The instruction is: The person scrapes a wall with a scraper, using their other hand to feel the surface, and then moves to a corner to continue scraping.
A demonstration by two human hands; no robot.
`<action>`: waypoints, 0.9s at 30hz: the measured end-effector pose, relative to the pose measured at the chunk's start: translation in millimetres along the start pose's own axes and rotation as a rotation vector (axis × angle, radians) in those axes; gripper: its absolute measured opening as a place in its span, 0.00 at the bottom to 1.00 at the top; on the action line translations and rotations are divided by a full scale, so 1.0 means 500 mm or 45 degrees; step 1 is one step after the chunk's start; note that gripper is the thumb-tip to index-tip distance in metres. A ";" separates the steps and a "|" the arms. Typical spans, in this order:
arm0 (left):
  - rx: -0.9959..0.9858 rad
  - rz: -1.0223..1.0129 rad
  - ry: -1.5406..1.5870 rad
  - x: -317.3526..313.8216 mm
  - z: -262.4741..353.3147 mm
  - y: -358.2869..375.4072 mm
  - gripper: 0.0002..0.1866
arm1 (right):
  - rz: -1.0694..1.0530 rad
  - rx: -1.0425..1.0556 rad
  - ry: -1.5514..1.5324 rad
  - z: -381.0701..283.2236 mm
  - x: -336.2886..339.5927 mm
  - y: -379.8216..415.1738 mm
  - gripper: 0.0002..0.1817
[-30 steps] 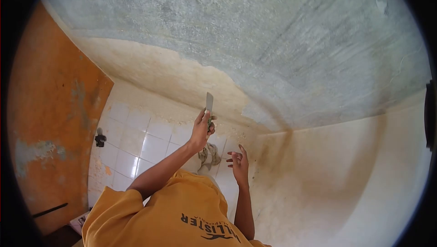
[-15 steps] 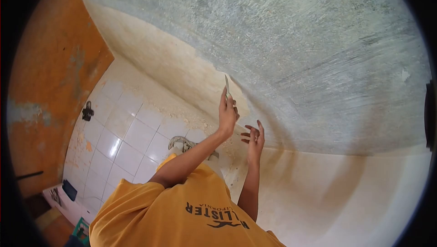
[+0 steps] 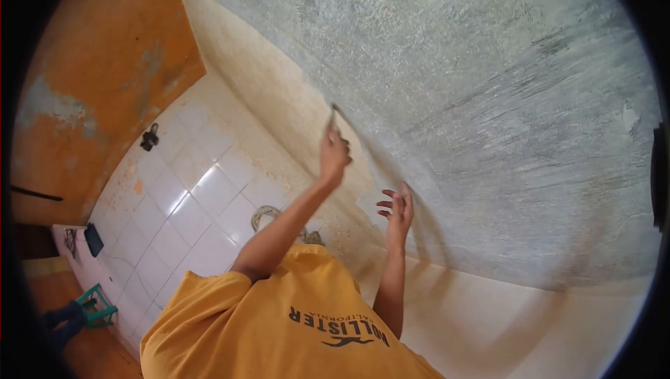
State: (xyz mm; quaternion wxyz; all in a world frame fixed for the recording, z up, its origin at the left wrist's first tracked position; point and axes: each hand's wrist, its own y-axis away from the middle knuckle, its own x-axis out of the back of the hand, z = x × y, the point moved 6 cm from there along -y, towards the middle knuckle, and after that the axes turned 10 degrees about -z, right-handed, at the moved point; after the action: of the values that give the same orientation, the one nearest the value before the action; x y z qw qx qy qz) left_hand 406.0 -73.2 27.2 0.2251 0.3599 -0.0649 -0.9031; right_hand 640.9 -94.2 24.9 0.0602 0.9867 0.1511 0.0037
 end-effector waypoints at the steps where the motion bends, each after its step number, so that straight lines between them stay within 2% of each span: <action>1: 0.011 0.001 -0.054 -0.040 -0.026 0.038 0.26 | 0.052 -0.036 0.000 0.000 0.015 0.001 0.25; 2: 0.025 -0.002 -0.108 -0.062 -0.042 0.073 0.26 | 0.075 -0.036 -0.001 0.006 0.024 0.004 0.25; 3: 0.108 -0.163 0.038 -0.085 -0.051 0.097 0.27 | 0.100 -0.034 0.009 0.010 0.040 0.006 0.24; 6: 0.049 0.039 -0.082 -0.017 -0.015 0.035 0.28 | 0.151 0.011 0.004 -0.015 0.073 0.014 0.23; 7: 0.076 -0.183 -0.013 -0.013 -0.013 0.035 0.28 | 0.150 0.019 -0.029 -0.012 0.081 0.022 0.22; 10: 0.034 -0.077 -0.241 -0.046 -0.053 0.074 0.28 | 0.117 0.016 -0.049 -0.004 0.071 0.027 0.22; 11: 0.097 -0.136 -0.210 -0.068 -0.058 0.101 0.28 | 0.105 0.017 -0.033 -0.008 0.070 0.024 0.22; 14: 0.032 0.087 -0.173 -0.016 -0.031 0.038 0.29 | 0.079 0.064 -0.025 -0.037 0.057 0.011 0.24; 15: 0.032 -0.090 -0.124 -0.011 -0.016 0.029 0.28 | 0.087 0.082 -0.042 -0.045 0.053 0.007 0.24; 18: 0.015 -0.044 -0.286 -0.042 -0.019 0.053 0.28 | 0.068 0.109 -0.128 -0.056 0.034 -0.004 0.25; 21: 0.109 -0.105 -0.220 -0.036 -0.032 0.068 0.28 | 0.053 0.066 -0.122 -0.039 0.008 -0.021 0.24; 24: 0.106 -0.065 -0.115 -0.021 0.008 0.030 0.28 | 0.078 0.087 -0.117 -0.060 -0.015 -0.021 0.21; 27: 0.111 -0.078 -0.226 -0.038 -0.015 0.059 0.28 | 0.076 0.107 -0.156 -0.059 -0.021 -0.022 0.22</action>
State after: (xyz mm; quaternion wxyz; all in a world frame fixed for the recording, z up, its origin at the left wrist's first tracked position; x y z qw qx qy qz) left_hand 433.8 -90.4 41.8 0.1747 0.2898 -0.1127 -0.9342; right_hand 626.9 -83.6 53.0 0.0277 0.9908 0.1175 -0.0613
